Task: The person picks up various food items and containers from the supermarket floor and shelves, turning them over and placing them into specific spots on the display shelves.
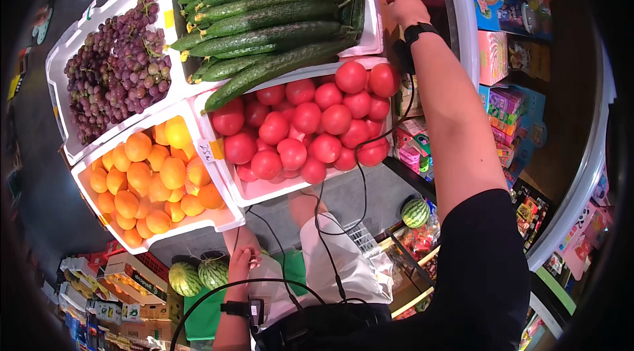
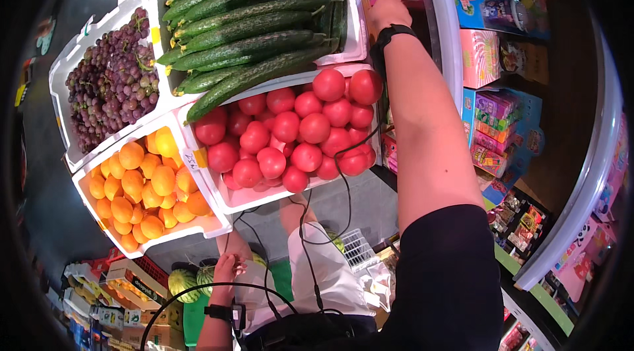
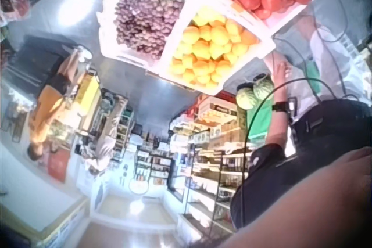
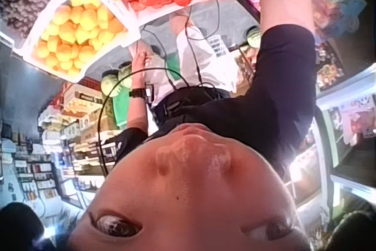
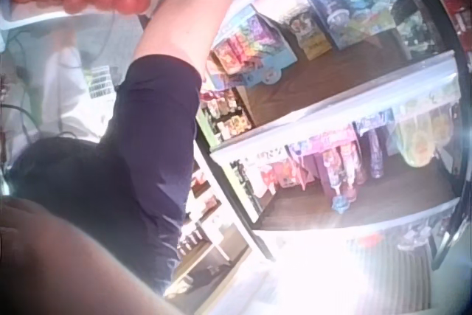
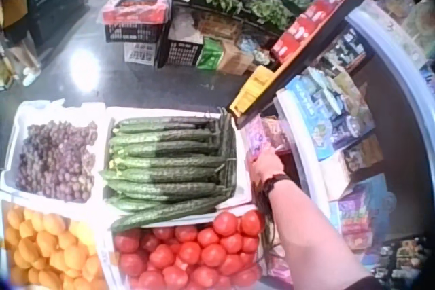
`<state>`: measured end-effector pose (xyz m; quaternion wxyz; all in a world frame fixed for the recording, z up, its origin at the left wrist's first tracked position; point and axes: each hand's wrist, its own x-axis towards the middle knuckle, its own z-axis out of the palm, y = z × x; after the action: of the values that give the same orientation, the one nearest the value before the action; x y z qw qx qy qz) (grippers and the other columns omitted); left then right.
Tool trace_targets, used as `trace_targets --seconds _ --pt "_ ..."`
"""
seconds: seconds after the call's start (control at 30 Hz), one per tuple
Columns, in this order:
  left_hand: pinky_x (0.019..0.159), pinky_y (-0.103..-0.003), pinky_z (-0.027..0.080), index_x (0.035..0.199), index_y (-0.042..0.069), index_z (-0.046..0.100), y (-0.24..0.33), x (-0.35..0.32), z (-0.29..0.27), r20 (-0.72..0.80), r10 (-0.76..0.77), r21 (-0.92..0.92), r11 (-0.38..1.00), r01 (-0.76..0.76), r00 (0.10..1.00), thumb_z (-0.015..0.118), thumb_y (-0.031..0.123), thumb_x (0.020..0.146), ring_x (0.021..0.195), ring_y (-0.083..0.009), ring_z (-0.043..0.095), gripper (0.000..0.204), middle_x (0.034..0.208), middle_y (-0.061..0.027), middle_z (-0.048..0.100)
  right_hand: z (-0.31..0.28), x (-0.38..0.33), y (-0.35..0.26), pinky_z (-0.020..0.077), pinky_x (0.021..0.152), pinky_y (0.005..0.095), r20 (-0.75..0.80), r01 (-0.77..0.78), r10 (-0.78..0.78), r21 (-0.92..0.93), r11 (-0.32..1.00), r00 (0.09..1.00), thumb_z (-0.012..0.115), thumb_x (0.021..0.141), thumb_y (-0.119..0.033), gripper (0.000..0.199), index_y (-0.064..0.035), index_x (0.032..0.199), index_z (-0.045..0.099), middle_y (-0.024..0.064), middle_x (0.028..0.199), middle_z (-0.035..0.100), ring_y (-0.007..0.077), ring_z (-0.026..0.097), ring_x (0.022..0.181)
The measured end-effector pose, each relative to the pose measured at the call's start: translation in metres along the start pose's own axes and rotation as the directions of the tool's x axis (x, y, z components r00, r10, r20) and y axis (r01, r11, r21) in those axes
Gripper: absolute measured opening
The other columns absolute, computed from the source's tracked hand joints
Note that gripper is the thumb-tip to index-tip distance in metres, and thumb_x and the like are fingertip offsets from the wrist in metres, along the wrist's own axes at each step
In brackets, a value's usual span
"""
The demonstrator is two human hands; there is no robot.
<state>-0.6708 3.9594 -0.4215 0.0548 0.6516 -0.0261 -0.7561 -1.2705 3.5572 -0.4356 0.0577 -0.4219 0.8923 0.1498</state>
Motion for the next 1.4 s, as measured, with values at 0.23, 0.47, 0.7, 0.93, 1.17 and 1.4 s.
trace_targets --seconds 0.23,0.47,0.7,0.93,1.17,1.4 --pt "0.065 -0.028 0.051 0.102 0.006 0.057 0.008 -0.001 -0.001 0.024 -0.019 0.020 1.000 0.018 1.000 0.048 0.023 0.097 0.073 -0.0165 0.062 0.020 0.089 -0.0070 0.063 0.012 -0.013 0.028 0.0488 0.092 0.0444 -0.046 -0.123 0.126 0.061 0.990 0.991 0.062 0.083 -0.037 0.051 -0.0004 0.117 0.057 0.0210 0.122 0.059 0.0375 0.058 0.111" --pt "0.066 -0.027 0.050 0.103 0.006 0.057 0.028 -0.010 -0.013 0.017 -0.006 0.013 1.000 0.005 1.000 0.047 0.021 0.098 0.075 -0.0154 0.063 0.019 0.090 -0.0062 0.064 0.022 -0.060 0.069 0.0461 0.088 0.0485 -0.051 -0.035 0.049 0.251 0.967 0.998 0.048 0.078 -0.011 0.031 0.0055 0.101 0.062 0.0317 0.104 0.060 0.0456 0.056 0.104" --pt "0.067 -0.027 0.049 0.105 0.006 0.057 0.024 -0.008 -0.024 0.014 -0.016 -0.018 1.000 0.017 1.000 0.047 0.021 0.098 0.075 -0.0154 0.063 0.020 0.090 -0.0056 0.064 0.014 -0.063 0.064 0.0480 0.088 0.0464 0.105 -0.218 0.205 0.132 0.967 0.973 0.057 0.078 -0.019 0.042 0.0047 0.113 0.060 0.0300 0.111 0.059 0.0433 0.058 0.105" --pt "0.067 -0.028 0.050 0.104 0.007 0.056 0.019 0.001 -0.023 0.045 -0.014 -0.025 1.000 0.015 0.999 0.047 0.021 0.097 0.075 -0.0171 0.063 0.019 0.090 -0.0068 0.063 0.037 -0.019 0.026 0.0423 0.099 0.0439 -0.054 -0.083 0.110 0.374 0.924 0.992 0.067 0.077 -0.052 0.083 0.0091 0.128 0.044 0.0305 0.124 0.052 0.0420 0.051 0.118" --pt "0.069 -0.028 0.050 0.104 0.006 0.056 0.010 0.002 -0.022 0.057 -0.020 -0.023 0.999 0.022 0.998 0.048 0.023 0.098 0.077 -0.0160 0.063 0.019 0.091 -0.0060 0.064 0.043 -0.066 0.048 0.0419 0.099 0.0441 -0.029 -0.165 0.174 0.202 0.965 0.984 0.049 0.083 -0.064 0.083 0.0108 0.119 0.052 0.0338 0.120 0.055 0.0442 0.053 0.114" --pt "0.068 -0.029 0.050 0.105 0.007 0.056 0.011 0.000 -0.030 0.040 -0.012 -0.034 0.999 0.014 0.999 0.049 0.023 0.097 0.076 -0.0168 0.064 0.020 0.090 -0.0062 0.064 0.033 -0.113 0.070 0.0462 0.092 0.0444 0.145 -0.306 0.287 0.140 0.942 0.947 0.047 0.087 -0.056 0.061 -0.0021 0.109 0.064 0.0232 0.112 0.063 0.0374 0.061 0.105"
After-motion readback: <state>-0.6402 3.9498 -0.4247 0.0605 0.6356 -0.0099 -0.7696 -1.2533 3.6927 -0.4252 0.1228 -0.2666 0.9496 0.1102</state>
